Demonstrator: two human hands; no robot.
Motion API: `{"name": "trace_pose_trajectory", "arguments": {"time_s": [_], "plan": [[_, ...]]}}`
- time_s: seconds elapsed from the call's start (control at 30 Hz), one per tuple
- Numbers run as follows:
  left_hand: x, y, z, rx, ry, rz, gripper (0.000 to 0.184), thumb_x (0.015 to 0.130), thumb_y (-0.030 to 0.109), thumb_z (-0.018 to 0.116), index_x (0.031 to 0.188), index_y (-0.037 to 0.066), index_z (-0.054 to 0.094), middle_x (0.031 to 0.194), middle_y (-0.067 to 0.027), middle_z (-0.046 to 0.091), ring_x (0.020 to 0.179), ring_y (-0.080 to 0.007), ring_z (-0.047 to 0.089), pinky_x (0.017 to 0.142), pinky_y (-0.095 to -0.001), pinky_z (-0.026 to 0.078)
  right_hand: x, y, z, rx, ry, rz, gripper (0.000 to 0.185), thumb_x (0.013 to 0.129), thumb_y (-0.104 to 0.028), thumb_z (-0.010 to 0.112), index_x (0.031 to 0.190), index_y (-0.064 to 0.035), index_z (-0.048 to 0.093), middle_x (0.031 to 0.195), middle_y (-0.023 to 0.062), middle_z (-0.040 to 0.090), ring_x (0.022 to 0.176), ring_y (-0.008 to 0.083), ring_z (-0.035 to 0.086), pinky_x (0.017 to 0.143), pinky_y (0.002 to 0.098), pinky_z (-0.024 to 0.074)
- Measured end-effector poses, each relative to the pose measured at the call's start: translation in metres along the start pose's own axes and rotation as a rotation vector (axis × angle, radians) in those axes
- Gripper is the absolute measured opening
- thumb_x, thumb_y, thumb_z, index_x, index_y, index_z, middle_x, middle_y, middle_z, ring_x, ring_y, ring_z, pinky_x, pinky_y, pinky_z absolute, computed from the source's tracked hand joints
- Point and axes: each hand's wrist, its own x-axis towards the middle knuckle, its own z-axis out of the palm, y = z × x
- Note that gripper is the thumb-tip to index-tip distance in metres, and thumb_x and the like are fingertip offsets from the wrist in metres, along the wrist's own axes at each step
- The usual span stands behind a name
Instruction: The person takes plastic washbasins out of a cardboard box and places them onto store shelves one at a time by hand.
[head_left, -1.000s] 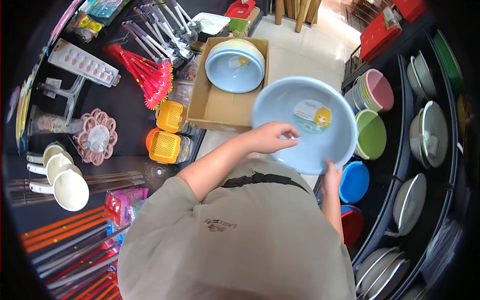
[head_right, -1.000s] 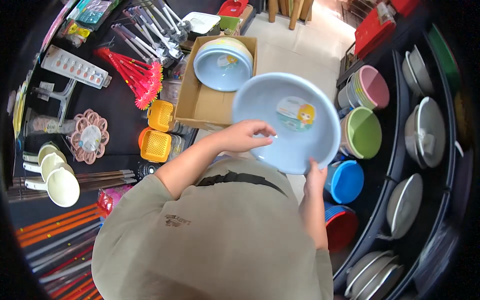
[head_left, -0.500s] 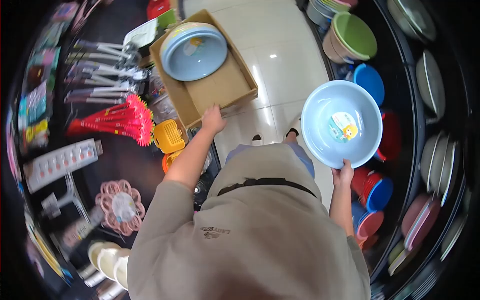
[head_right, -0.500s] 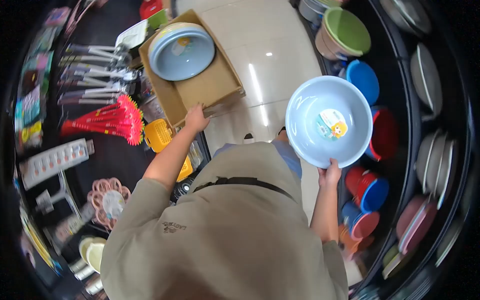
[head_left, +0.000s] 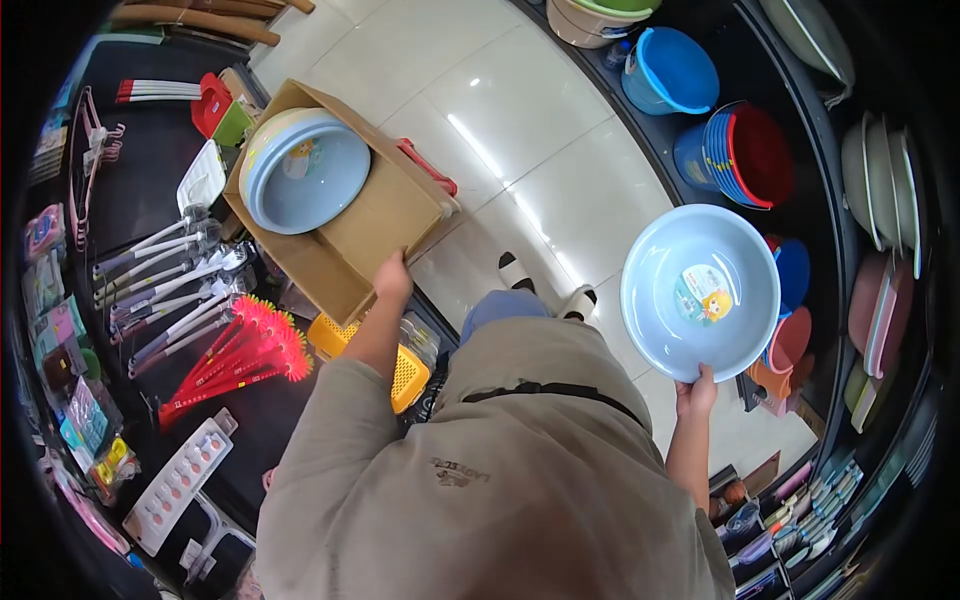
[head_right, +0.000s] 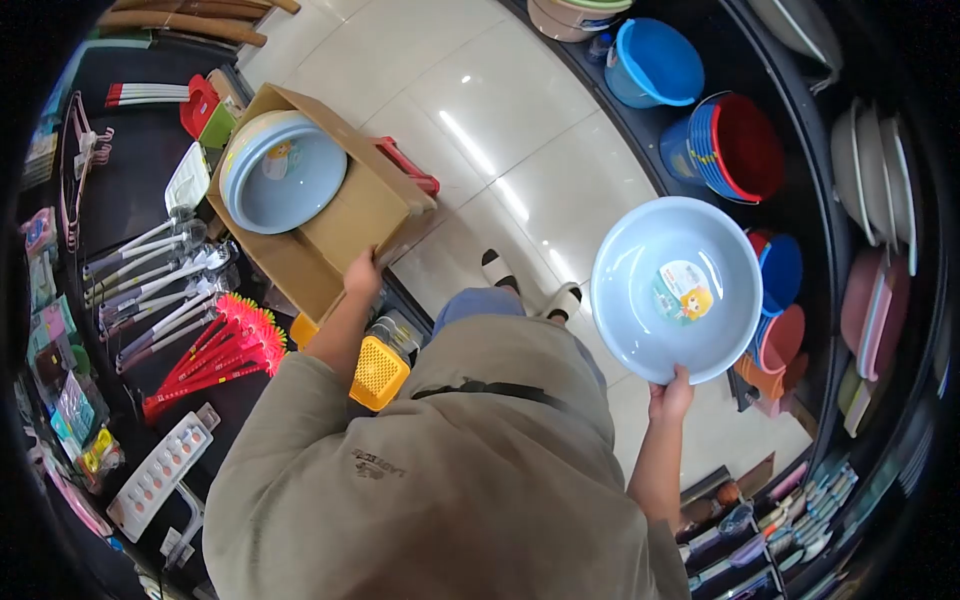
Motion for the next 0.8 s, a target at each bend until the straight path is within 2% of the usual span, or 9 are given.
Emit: {"name": "trace_pose_trajectory", "arguments": {"time_s": [0.27,0.37,0.43,0.5,0.53,0.6,0.67,0.73,0.8], "plan": [[-0.019,-0.027,0.010,0.050,-0.091,-0.048,0.033,0.088,0.021,0.048,0.121,0.020,0.053,0.110,-0.0152,0.062,0.101,-0.0333,0.059,0.086,-0.0452,0.045,0.013,0.004,-0.015,-0.044,-0.027,0.035,0.048,0.086,-0.008,0.044,0.132,0.0014,0.030,0.119,0.0183,0.051,0.100,0.0328,0.060,0.074,0.0427,0.0585],[-0.023,-0.015,0.016,0.247,-0.122,-0.072,0.045,0.085,0.030,0.056,0.128,0.019,0.046,0.124,-0.0112,0.056,0.114,-0.0296,0.053,0.095,-0.0460,0.040,0.019,-0.003,-0.025,-0.035,-0.036,0.014,0.048,0.087,-0.010,0.045,0.132,-0.0010,0.032,0.120,0.0158,0.051,0.104,0.0320,0.058,0.077,0.0424,0.0565],[-0.031,0.013,-0.001,0.312,-0.232,-0.254,0.064,0.080,0.035,0.063,0.134,0.013,0.037,0.137,-0.0091,0.043,0.128,-0.0275,0.039,0.103,-0.0457,0.032,0.028,-0.012,-0.042,-0.049,-0.094,0.043,0.049,0.087,-0.011,0.047,0.133,-0.0026,0.032,0.121,0.0144,0.051,0.107,0.0312,0.056,0.079,0.0419,0.0547],[-0.048,0.043,-0.004,0.259,-0.034,-0.219,0.077,0.078,0.034,0.067,0.137,0.002,0.030,0.143,-0.0177,0.031,0.133,-0.0304,0.029,0.108,-0.0449,0.025,0.037,-0.022,-0.055,-0.019,-0.144,0.033,0.050,0.086,-0.012,0.047,0.133,-0.0027,0.032,0.120,0.0158,0.051,0.105,0.0308,0.057,0.079,0.0420,0.0544],[-0.056,0.058,0.005,0.252,-0.032,-0.191,0.077,0.078,0.034,0.067,0.137,0.002,0.030,0.143,-0.0177,0.031,0.133,-0.0304,0.029,0.108,-0.0449,0.025,0.039,-0.032,-0.061,-0.003,-0.130,0.013,0.050,0.086,-0.012,0.047,0.133,-0.0027,0.032,0.120,0.0158,0.051,0.105,0.0308,0.057,0.079,0.0420,0.0544],[-0.071,0.089,0.014,0.101,0.343,0.018,0.079,0.076,0.030,0.069,0.137,0.000,0.029,0.140,-0.0214,0.033,0.131,-0.0330,0.030,0.107,-0.0461,0.025,0.042,-0.058,-0.063,-0.017,-0.261,0.039,0.049,0.086,-0.012,0.048,0.132,-0.0030,0.032,0.120,0.0167,0.051,0.107,0.0306,0.056,0.081,0.0434,0.0533],[-0.095,0.147,0.018,-0.013,0.375,0.138,0.071,0.079,0.024,0.068,0.136,0.000,0.033,0.136,-0.0212,0.039,0.128,-0.0314,0.037,0.105,-0.0424,0.031,0.051,-0.081,-0.069,0.033,-0.306,0.013,0.049,0.086,-0.012,0.049,0.132,-0.0028,0.032,0.121,0.0168,0.050,0.108,0.0306,0.055,0.082,0.0440,0.0528],[-0.111,0.199,0.037,-0.869,-0.048,0.438,0.060,0.084,0.022,0.064,0.134,0.002,0.039,0.133,-0.0192,0.045,0.124,-0.0274,0.043,0.101,-0.0368,0.036,0.055,-0.099,-0.078,0.089,-0.337,-0.007,0.049,0.086,-0.013,0.049,0.131,-0.0026,0.032,0.121,0.0169,0.050,0.109,0.0306,0.055,0.083,0.0446,0.0523],[-0.184,0.295,0.004,-0.959,-0.267,0.486,0.051,0.088,0.021,0.061,0.132,0.003,0.043,0.132,-0.0157,0.047,0.122,-0.0239,0.045,0.098,-0.0325,0.038,0.053,-0.123,-0.095,0.072,-0.397,-0.029,0.051,0.086,-0.013,0.049,0.132,-0.0022,0.031,0.122,0.0168,0.049,0.110,0.0302,0.054,0.085,0.0448,0.0517]]}}
